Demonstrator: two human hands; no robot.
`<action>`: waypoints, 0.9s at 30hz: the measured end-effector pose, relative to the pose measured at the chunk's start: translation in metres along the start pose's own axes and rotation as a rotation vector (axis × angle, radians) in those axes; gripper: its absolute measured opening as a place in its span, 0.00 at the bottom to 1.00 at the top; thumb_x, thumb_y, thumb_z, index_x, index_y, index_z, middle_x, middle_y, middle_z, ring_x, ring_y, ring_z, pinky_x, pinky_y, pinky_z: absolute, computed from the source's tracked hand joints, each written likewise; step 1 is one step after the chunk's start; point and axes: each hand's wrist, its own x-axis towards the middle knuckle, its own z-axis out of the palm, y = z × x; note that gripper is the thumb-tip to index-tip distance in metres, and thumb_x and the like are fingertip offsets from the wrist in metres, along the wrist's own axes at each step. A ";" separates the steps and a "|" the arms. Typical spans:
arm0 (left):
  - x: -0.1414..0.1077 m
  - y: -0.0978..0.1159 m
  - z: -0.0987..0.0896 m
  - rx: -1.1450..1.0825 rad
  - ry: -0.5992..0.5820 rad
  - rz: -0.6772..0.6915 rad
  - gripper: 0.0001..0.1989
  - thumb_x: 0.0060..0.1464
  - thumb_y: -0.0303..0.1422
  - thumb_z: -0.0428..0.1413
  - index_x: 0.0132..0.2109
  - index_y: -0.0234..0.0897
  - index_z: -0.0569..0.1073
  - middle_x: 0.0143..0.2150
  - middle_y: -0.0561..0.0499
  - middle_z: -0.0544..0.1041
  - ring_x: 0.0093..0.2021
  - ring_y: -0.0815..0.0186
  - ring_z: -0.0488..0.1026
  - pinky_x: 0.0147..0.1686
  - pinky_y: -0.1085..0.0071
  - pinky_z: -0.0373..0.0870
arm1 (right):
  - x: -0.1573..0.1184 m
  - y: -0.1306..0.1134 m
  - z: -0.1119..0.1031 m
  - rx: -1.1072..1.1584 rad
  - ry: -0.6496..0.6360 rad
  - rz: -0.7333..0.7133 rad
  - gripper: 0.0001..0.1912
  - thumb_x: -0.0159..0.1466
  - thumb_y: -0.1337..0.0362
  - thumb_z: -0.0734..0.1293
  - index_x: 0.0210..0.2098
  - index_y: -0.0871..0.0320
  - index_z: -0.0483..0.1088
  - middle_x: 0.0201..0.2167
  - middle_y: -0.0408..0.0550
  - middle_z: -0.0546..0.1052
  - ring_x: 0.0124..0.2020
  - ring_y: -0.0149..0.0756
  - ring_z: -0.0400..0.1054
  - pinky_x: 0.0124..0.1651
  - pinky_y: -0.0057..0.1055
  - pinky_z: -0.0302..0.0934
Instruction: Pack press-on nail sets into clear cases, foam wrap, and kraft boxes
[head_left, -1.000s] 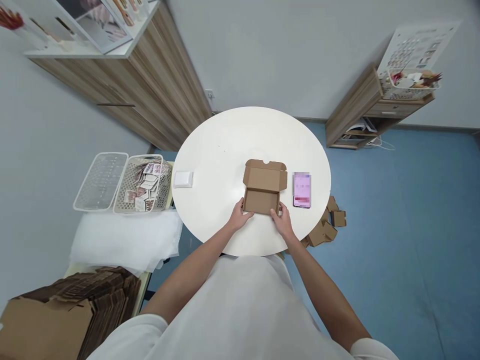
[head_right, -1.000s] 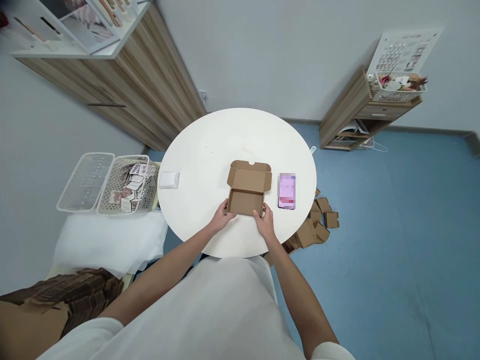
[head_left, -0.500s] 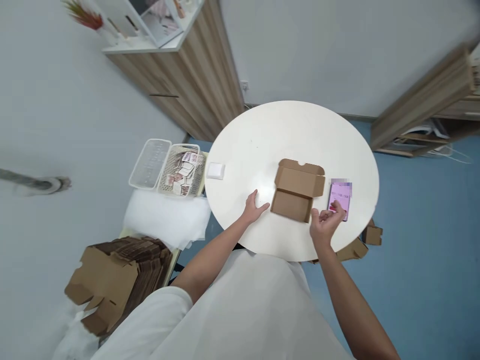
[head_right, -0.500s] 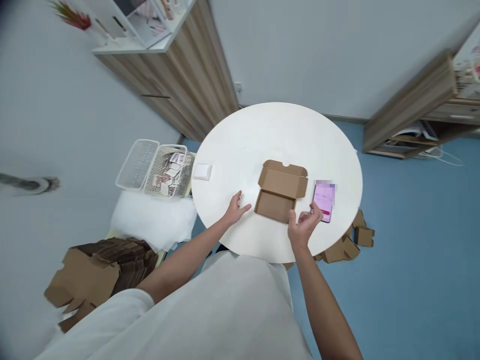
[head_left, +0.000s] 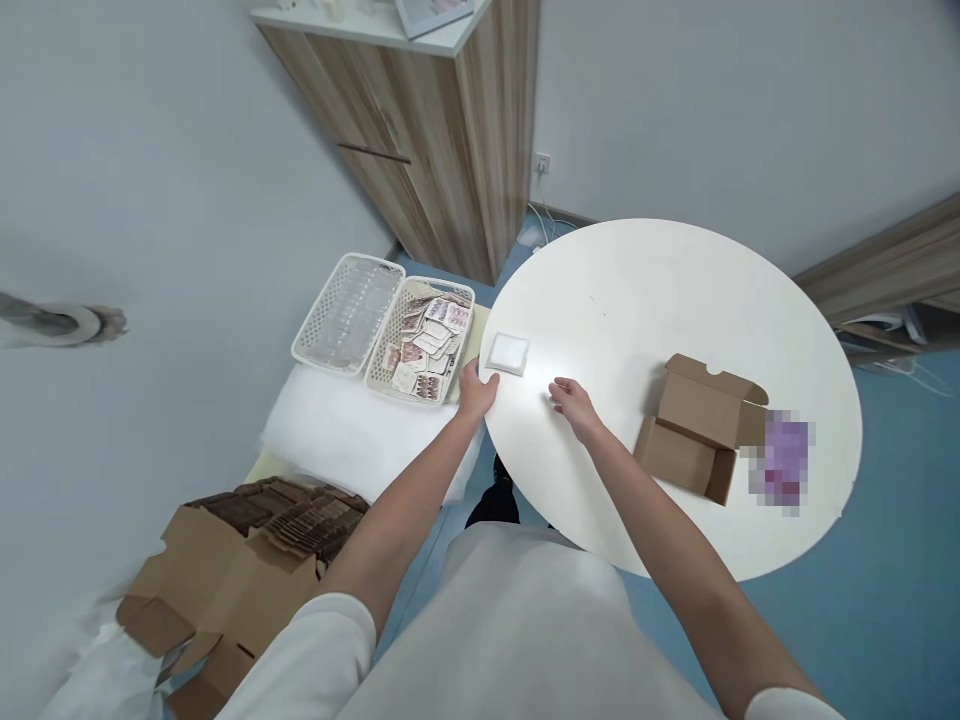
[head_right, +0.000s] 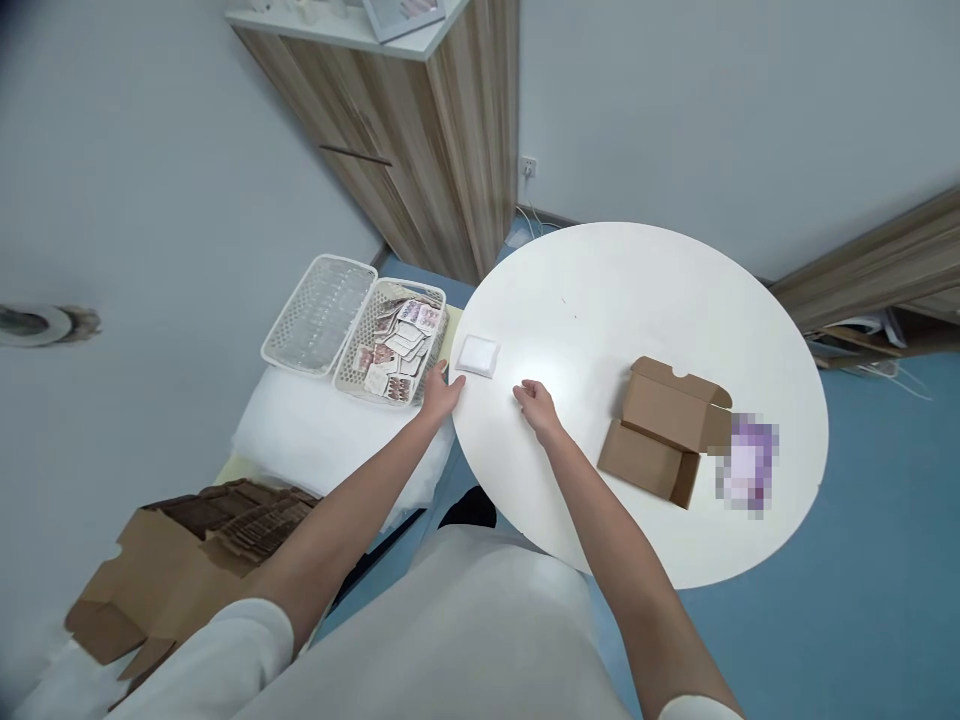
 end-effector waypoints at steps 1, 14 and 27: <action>0.006 -0.002 -0.001 -0.026 -0.036 0.010 0.29 0.49 0.36 0.53 0.57 0.35 0.56 0.58 0.40 0.57 0.57 0.58 0.58 0.54 0.65 0.56 | 0.008 -0.003 0.012 0.022 -0.003 0.027 0.23 0.54 0.53 0.63 0.47 0.56 0.61 0.46 0.52 0.68 0.44 0.37 0.65 0.42 0.32 0.62; 0.042 -0.004 0.012 -0.277 -0.237 0.063 0.21 0.49 0.28 0.51 0.52 0.34 0.65 0.51 0.43 0.68 0.49 0.62 0.67 0.50 0.66 0.62 | 0.055 -0.010 0.077 -0.028 0.258 -0.110 0.18 0.52 0.60 0.62 0.42 0.55 0.61 0.42 0.47 0.68 0.37 0.32 0.65 0.40 0.31 0.61; -0.047 0.024 0.033 -0.349 -0.234 0.180 0.13 0.47 0.33 0.54 0.42 0.36 0.68 0.40 0.48 0.71 0.34 0.69 0.71 0.36 0.69 0.70 | -0.028 0.010 -0.004 0.071 0.275 -0.287 0.15 0.51 0.60 0.63 0.38 0.56 0.62 0.40 0.47 0.69 0.30 0.29 0.65 0.32 0.28 0.61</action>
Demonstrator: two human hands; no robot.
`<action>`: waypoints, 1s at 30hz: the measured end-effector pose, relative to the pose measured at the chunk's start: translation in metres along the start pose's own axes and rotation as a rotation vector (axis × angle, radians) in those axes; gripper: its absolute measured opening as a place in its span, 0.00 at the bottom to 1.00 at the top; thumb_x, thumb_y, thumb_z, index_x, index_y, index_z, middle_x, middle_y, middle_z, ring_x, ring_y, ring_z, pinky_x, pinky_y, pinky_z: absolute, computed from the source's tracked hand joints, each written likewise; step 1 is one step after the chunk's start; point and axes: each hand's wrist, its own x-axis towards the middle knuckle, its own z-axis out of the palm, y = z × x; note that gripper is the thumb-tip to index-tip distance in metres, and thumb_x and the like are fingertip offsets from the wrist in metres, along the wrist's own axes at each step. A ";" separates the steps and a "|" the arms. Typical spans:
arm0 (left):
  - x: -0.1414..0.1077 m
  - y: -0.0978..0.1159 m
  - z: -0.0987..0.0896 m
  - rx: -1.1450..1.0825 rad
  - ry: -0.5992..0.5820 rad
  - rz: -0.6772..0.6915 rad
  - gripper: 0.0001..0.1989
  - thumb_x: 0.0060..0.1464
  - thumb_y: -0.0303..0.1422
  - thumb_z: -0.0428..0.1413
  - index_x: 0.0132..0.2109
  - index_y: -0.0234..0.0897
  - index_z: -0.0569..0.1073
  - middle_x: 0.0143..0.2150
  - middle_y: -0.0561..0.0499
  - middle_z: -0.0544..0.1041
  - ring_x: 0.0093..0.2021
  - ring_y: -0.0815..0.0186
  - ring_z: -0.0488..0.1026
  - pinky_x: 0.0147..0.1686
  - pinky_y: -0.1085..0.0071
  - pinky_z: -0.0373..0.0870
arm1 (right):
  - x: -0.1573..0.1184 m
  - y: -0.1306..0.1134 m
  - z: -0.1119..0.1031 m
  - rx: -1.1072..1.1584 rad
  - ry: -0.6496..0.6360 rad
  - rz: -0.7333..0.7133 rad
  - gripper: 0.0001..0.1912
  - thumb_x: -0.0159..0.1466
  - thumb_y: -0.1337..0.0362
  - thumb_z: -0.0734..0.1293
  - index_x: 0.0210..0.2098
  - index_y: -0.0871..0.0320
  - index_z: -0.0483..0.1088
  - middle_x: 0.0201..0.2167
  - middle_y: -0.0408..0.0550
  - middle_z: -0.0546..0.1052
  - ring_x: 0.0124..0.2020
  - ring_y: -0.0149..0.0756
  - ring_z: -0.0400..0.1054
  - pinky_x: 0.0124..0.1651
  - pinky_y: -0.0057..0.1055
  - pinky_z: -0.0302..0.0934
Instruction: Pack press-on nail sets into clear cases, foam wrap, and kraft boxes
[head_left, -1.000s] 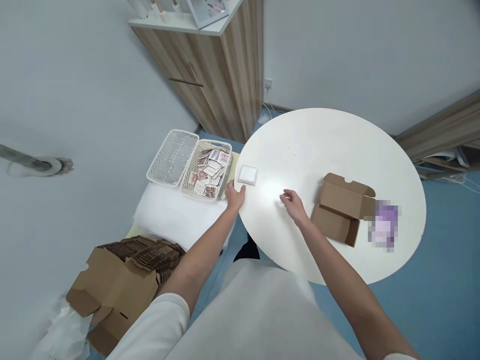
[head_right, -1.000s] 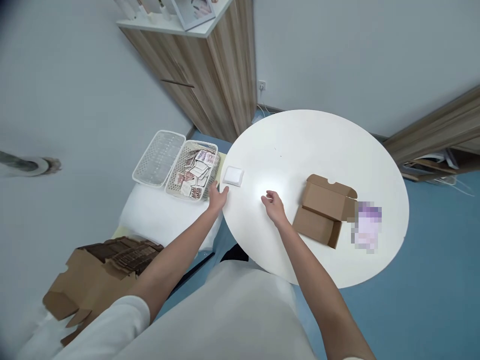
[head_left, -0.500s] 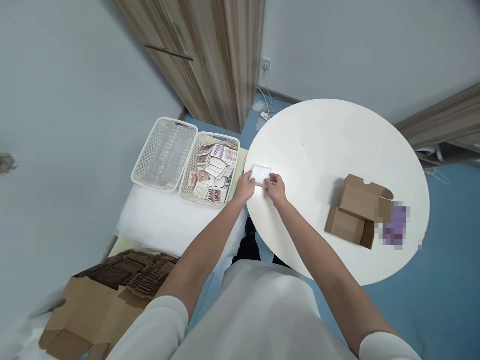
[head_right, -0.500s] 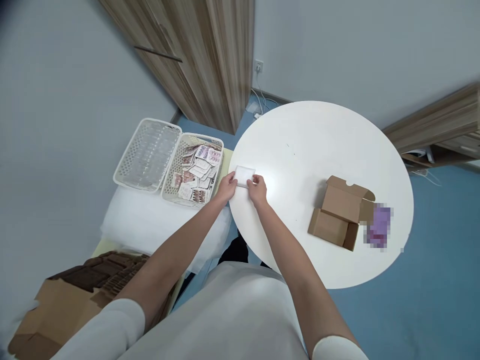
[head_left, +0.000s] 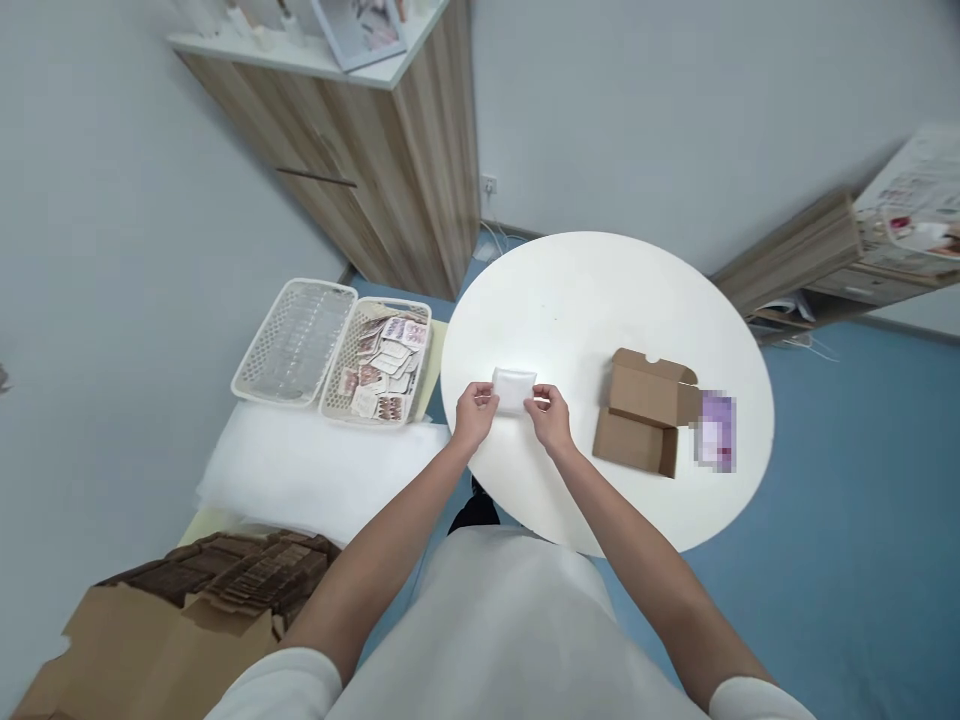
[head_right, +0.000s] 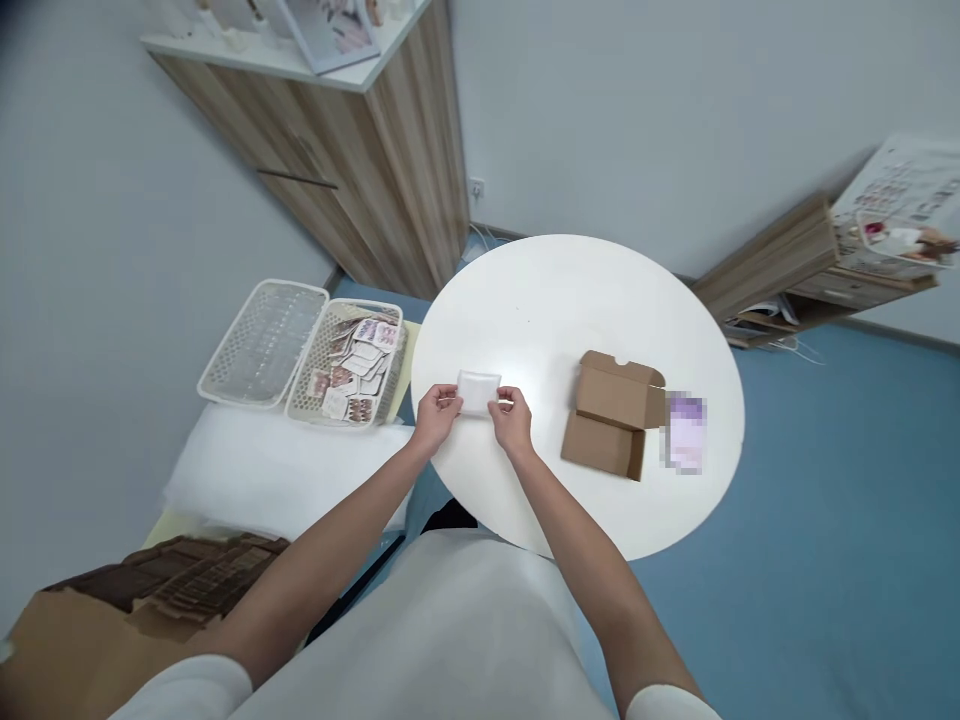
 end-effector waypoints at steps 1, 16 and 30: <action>-0.008 0.004 0.011 -0.004 -0.020 0.026 0.13 0.47 0.34 0.54 0.42 0.36 0.68 0.40 0.48 0.71 0.35 0.69 0.71 0.35 0.69 0.69 | -0.006 -0.001 -0.015 0.000 0.019 -0.014 0.14 0.51 0.60 0.63 0.38 0.56 0.63 0.40 0.47 0.69 0.29 0.29 0.64 0.32 0.28 0.61; -0.086 0.029 0.195 0.436 -0.285 0.213 0.10 0.49 0.27 0.50 0.41 0.37 0.64 0.38 0.49 0.71 0.34 0.68 0.70 0.35 0.70 0.66 | -0.040 0.062 -0.206 -0.474 0.158 -0.078 0.05 0.55 0.66 0.57 0.30 0.56 0.63 0.33 0.45 0.67 0.31 0.32 0.63 0.37 0.31 0.58; -0.098 0.028 0.217 1.042 -0.487 0.250 0.17 0.50 0.29 0.47 0.49 0.28 0.62 0.47 0.37 0.65 0.46 0.55 0.66 0.43 0.63 0.63 | -0.033 0.081 -0.206 -0.699 -0.060 -0.080 0.16 0.55 0.66 0.61 0.44 0.62 0.64 0.46 0.58 0.65 0.45 0.43 0.63 0.43 0.35 0.58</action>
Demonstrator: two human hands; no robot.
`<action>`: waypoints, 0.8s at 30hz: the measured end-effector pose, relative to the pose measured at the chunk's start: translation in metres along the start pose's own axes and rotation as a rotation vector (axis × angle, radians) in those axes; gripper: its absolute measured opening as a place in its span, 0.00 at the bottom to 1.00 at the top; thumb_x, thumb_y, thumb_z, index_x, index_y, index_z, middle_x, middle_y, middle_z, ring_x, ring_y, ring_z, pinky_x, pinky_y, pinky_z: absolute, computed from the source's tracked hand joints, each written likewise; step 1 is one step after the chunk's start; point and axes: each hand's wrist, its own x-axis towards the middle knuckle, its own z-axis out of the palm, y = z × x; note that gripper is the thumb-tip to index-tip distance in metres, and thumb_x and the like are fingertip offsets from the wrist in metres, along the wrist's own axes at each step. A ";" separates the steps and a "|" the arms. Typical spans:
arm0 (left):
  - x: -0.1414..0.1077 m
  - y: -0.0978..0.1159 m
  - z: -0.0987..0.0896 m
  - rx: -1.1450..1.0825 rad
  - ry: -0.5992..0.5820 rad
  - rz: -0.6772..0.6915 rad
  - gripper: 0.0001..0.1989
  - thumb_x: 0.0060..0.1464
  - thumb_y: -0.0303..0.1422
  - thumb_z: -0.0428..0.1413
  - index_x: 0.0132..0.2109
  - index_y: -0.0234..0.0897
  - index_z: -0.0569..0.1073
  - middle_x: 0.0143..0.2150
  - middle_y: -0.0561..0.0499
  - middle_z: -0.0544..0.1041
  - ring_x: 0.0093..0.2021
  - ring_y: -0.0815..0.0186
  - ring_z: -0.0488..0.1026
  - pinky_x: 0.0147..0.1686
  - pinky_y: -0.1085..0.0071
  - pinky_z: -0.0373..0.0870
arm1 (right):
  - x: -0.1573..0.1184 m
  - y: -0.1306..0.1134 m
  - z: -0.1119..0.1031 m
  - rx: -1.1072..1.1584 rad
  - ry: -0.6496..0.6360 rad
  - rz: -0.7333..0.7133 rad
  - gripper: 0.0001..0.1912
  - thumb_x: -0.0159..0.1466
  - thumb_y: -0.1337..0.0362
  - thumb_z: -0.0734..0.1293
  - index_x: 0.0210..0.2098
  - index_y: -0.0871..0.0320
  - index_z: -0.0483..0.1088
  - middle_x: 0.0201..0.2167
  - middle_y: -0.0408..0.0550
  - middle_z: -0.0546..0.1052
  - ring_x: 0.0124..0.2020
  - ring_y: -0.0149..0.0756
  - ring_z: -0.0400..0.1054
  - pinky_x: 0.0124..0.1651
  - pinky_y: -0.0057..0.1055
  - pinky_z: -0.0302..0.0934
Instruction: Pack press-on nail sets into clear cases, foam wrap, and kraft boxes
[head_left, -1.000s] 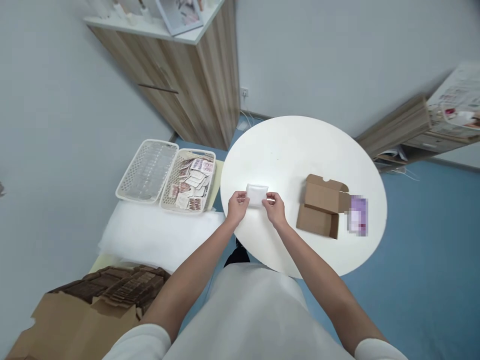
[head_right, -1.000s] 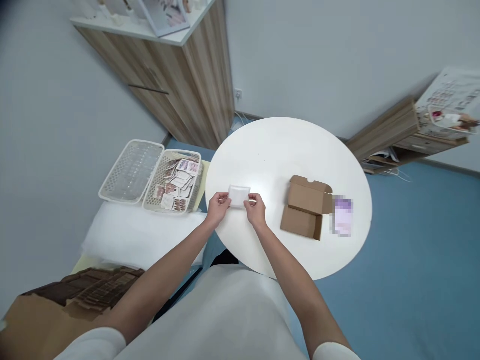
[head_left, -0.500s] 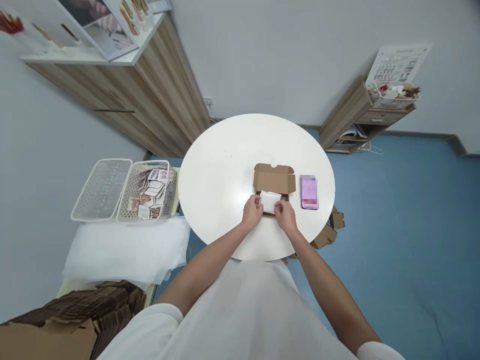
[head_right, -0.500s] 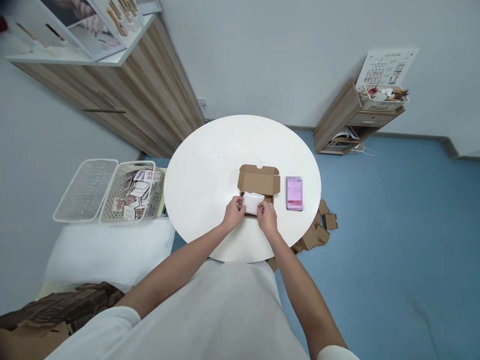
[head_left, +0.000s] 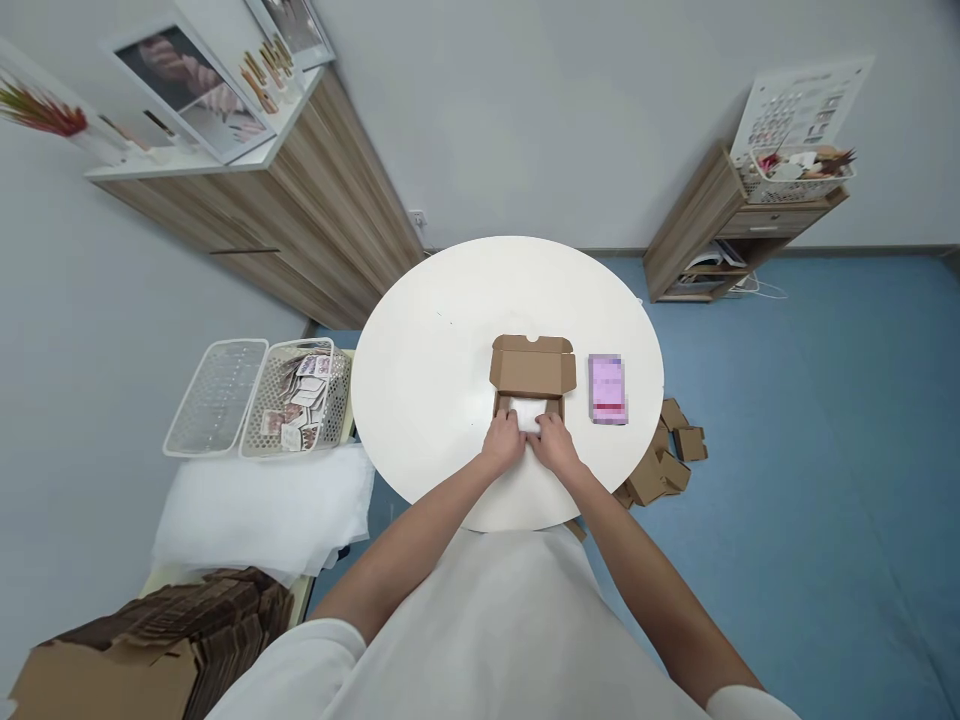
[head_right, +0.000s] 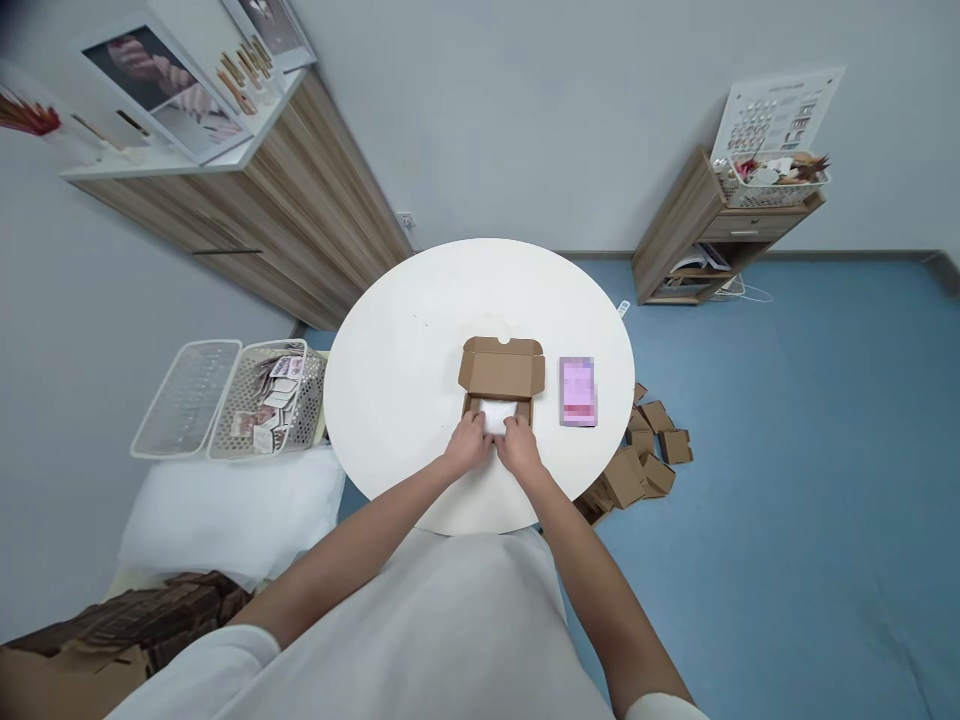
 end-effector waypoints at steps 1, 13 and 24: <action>-0.001 -0.001 -0.001 -0.019 0.026 0.017 0.17 0.50 0.30 0.47 0.49 0.29 0.62 0.48 0.37 0.64 0.47 0.55 0.66 0.44 0.63 0.63 | -0.001 0.001 -0.002 0.012 0.024 -0.027 0.16 0.56 0.66 0.61 0.43 0.61 0.64 0.47 0.57 0.65 0.44 0.42 0.63 0.44 0.35 0.58; 0.030 -0.036 -0.049 -0.739 0.201 -0.287 0.30 0.52 0.49 0.45 0.57 0.37 0.56 0.58 0.40 0.59 0.52 0.58 0.63 0.46 0.65 0.62 | 0.044 0.046 -0.056 0.773 0.304 0.337 0.26 0.53 0.46 0.60 0.46 0.55 0.63 0.47 0.51 0.68 0.42 0.37 0.63 0.41 0.33 0.59; 0.032 -0.041 -0.053 -0.984 0.067 -0.250 0.33 0.54 0.54 0.29 0.53 0.40 0.63 0.57 0.47 0.64 0.53 0.60 0.63 0.46 0.66 0.63 | 0.047 0.015 -0.042 1.028 -0.050 0.209 0.33 0.57 0.39 0.46 0.47 0.53 0.66 0.43 0.47 0.71 0.38 0.35 0.65 0.39 0.29 0.60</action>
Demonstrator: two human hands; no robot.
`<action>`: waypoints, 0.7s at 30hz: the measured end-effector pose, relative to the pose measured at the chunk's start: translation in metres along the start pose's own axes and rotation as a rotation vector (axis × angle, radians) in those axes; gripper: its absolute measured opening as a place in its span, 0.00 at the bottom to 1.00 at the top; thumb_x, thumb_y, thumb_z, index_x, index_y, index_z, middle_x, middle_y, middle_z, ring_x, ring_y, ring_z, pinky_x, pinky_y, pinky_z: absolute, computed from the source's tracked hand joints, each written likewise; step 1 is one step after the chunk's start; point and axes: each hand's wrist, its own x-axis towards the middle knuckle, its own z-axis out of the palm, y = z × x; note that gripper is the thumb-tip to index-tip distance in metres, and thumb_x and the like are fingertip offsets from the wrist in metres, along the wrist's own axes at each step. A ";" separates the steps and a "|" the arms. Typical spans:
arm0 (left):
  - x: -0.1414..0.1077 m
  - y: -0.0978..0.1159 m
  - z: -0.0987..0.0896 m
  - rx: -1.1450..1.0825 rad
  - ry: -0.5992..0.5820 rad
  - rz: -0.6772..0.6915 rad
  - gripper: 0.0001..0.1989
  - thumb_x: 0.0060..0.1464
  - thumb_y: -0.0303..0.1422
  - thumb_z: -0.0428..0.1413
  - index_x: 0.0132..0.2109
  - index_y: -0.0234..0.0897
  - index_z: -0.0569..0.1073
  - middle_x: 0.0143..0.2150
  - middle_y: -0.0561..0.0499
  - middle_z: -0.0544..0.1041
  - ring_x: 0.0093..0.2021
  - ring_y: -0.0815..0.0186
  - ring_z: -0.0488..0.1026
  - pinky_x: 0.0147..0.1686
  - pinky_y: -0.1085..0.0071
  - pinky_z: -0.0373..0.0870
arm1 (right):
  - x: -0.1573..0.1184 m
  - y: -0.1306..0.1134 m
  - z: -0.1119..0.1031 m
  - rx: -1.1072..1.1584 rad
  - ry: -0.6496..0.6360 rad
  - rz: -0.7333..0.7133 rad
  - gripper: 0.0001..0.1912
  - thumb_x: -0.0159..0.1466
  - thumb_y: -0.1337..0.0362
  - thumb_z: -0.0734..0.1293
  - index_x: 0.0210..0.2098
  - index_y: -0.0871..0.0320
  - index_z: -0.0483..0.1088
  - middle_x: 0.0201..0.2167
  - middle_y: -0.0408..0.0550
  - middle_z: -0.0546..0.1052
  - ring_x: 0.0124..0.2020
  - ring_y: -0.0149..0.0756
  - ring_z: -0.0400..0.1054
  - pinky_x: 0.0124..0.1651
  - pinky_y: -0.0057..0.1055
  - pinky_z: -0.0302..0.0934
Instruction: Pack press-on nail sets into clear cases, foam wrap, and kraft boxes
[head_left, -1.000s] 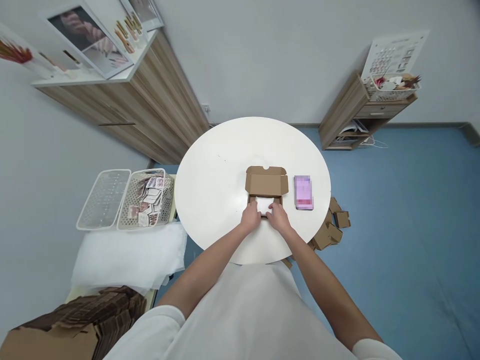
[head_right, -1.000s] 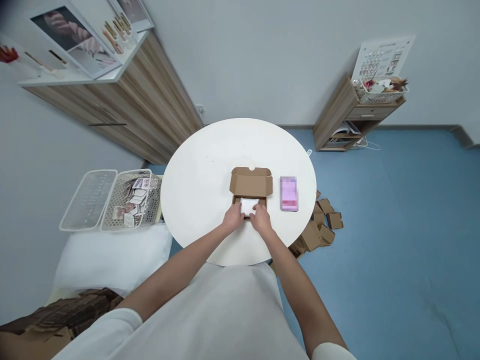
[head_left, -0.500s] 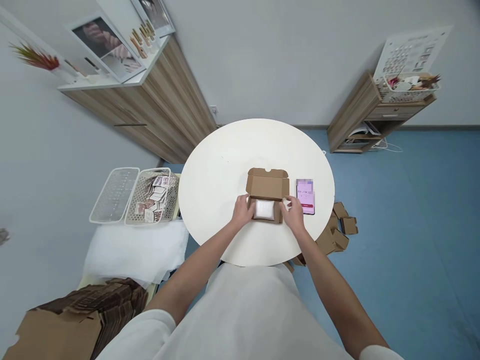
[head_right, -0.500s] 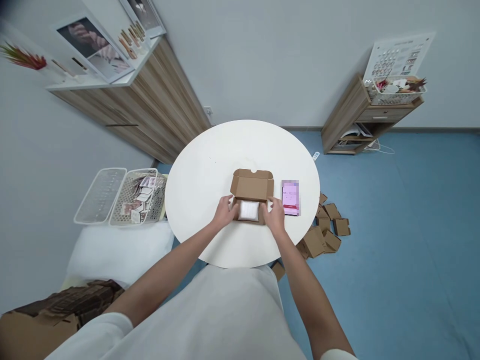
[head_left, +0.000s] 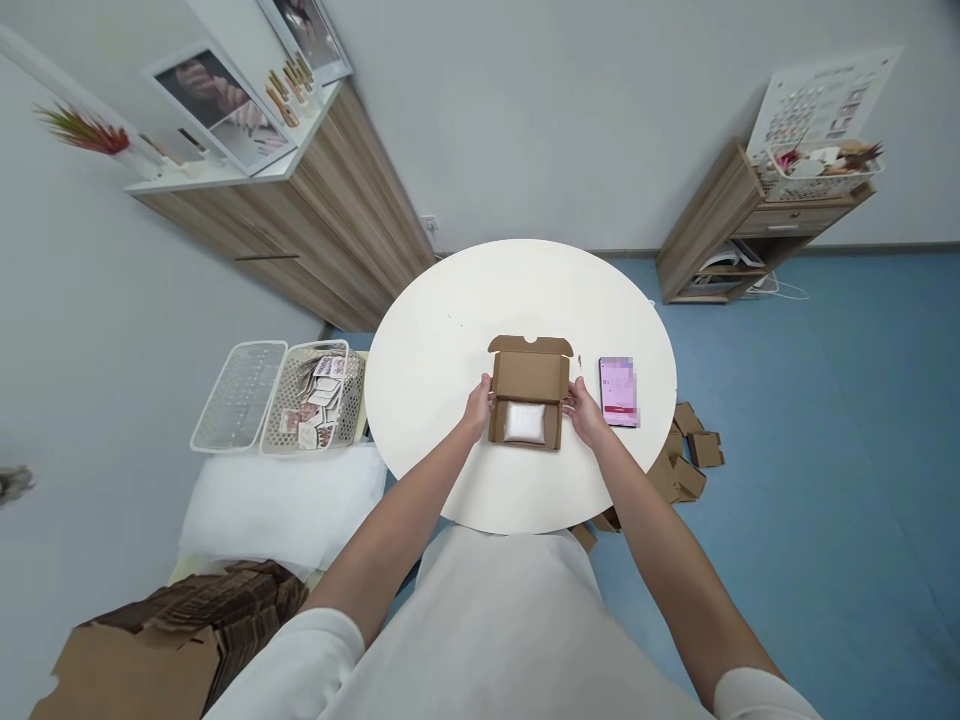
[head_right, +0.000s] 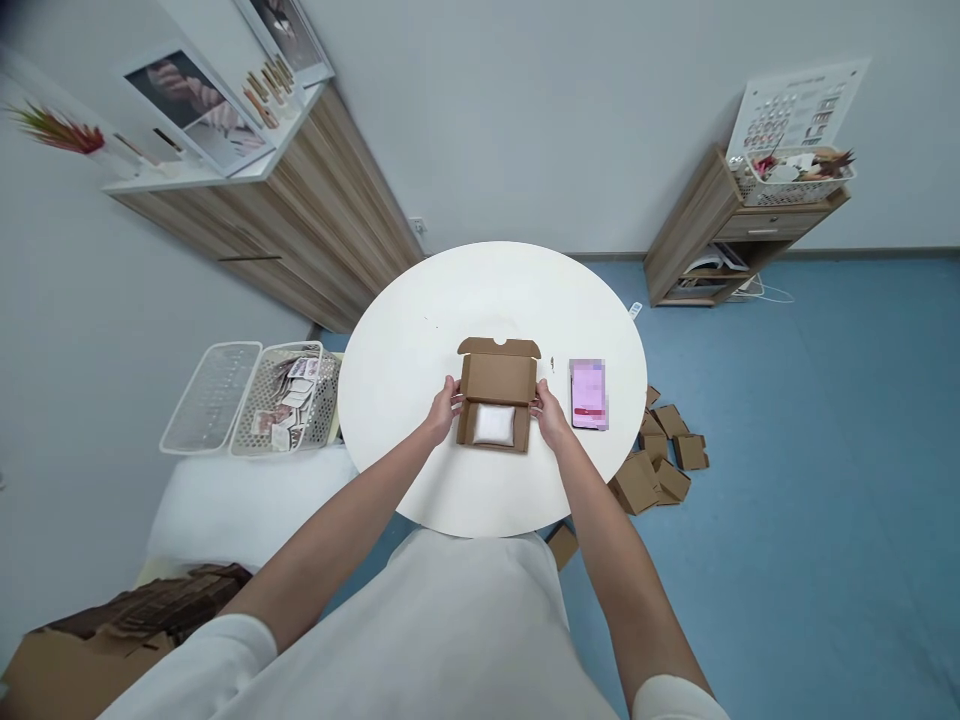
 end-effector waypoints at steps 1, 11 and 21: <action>-0.002 -0.003 -0.007 0.010 0.016 0.013 0.34 0.54 0.54 0.28 0.55 0.40 0.62 0.57 0.48 0.63 0.53 0.60 0.63 0.46 0.67 0.63 | -0.004 0.001 0.006 -0.034 -0.035 -0.027 0.33 0.58 0.40 0.45 0.49 0.52 0.65 0.44 0.46 0.71 0.39 0.35 0.65 0.40 0.30 0.60; -0.035 -0.037 -0.091 -0.067 -0.187 0.044 0.40 0.51 0.55 0.18 0.57 0.46 0.61 0.57 0.49 0.63 0.56 0.59 0.60 0.48 0.62 0.60 | -0.059 0.004 0.054 -0.259 -0.223 -0.068 0.30 0.61 0.43 0.42 0.57 0.44 0.54 0.57 0.43 0.60 0.50 0.37 0.60 0.47 0.37 0.58; -0.044 -0.051 -0.105 -0.041 -0.297 0.020 0.40 0.49 0.56 0.20 0.62 0.43 0.51 0.58 0.45 0.62 0.54 0.60 0.63 0.45 0.65 0.62 | -0.082 0.023 0.066 -0.204 -0.088 -0.011 0.36 0.60 0.43 0.39 0.58 0.52 0.54 0.40 0.48 0.69 0.40 0.36 0.66 0.41 0.33 0.61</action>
